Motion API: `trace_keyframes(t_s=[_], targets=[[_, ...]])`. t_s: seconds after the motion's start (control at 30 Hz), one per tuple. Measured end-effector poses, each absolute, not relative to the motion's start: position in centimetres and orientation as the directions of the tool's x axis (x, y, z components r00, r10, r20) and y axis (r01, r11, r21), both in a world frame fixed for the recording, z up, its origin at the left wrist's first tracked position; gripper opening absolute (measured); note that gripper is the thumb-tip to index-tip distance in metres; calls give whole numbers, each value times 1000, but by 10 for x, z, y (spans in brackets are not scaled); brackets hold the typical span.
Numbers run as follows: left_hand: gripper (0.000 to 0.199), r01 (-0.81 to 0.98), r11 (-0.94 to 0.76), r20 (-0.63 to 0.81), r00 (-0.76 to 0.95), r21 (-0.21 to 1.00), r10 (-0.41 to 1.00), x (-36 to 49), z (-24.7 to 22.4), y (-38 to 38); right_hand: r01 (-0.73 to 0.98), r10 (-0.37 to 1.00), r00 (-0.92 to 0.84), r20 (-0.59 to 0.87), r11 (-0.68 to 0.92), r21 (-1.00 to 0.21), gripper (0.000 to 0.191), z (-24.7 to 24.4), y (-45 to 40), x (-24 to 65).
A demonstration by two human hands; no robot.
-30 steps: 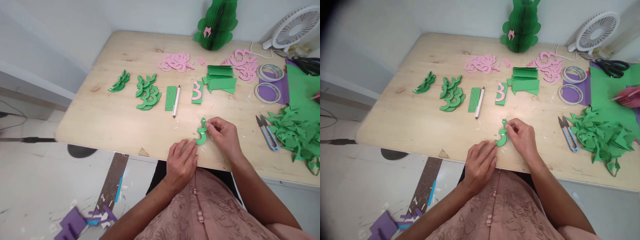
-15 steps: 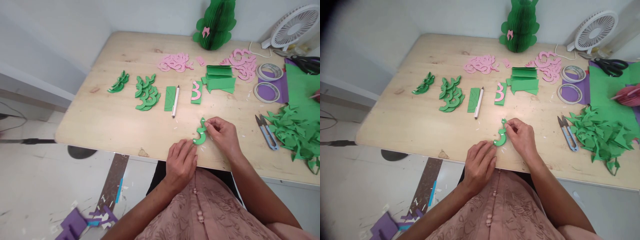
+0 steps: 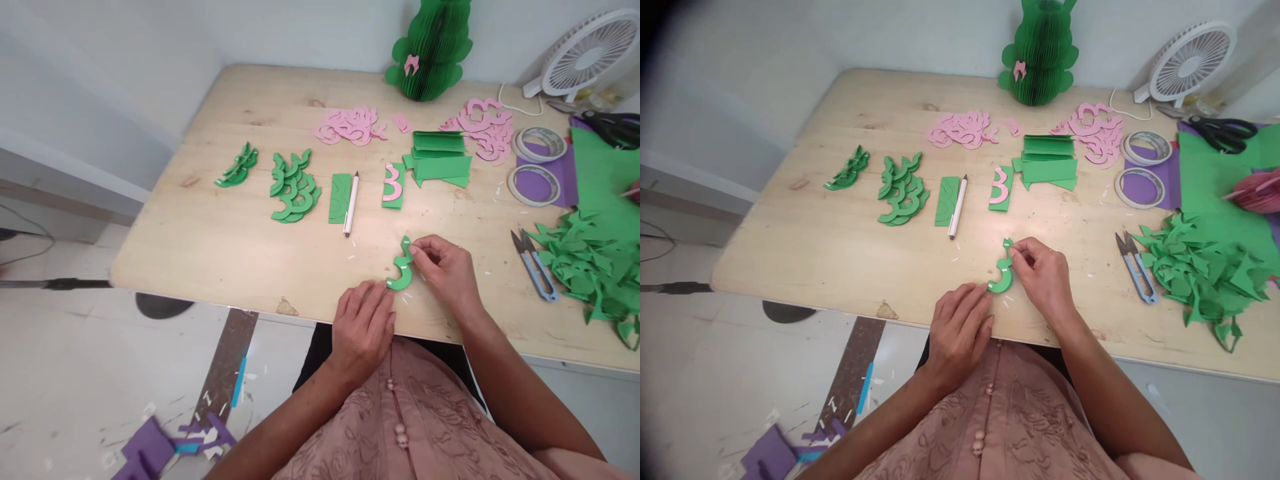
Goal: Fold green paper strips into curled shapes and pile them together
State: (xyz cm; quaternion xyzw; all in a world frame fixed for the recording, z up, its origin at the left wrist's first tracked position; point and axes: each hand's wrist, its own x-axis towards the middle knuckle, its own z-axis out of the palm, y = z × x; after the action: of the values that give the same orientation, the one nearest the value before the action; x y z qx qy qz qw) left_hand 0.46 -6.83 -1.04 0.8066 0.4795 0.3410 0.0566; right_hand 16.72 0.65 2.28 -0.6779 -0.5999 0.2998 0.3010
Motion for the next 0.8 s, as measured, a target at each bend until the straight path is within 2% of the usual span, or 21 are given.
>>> trace_keyframes(t_s=[0.8], targets=[[32,752,-543,484,342,373,806,3,-12,-68,656,995,99,-20,-80,-750,20,20,6,166]])
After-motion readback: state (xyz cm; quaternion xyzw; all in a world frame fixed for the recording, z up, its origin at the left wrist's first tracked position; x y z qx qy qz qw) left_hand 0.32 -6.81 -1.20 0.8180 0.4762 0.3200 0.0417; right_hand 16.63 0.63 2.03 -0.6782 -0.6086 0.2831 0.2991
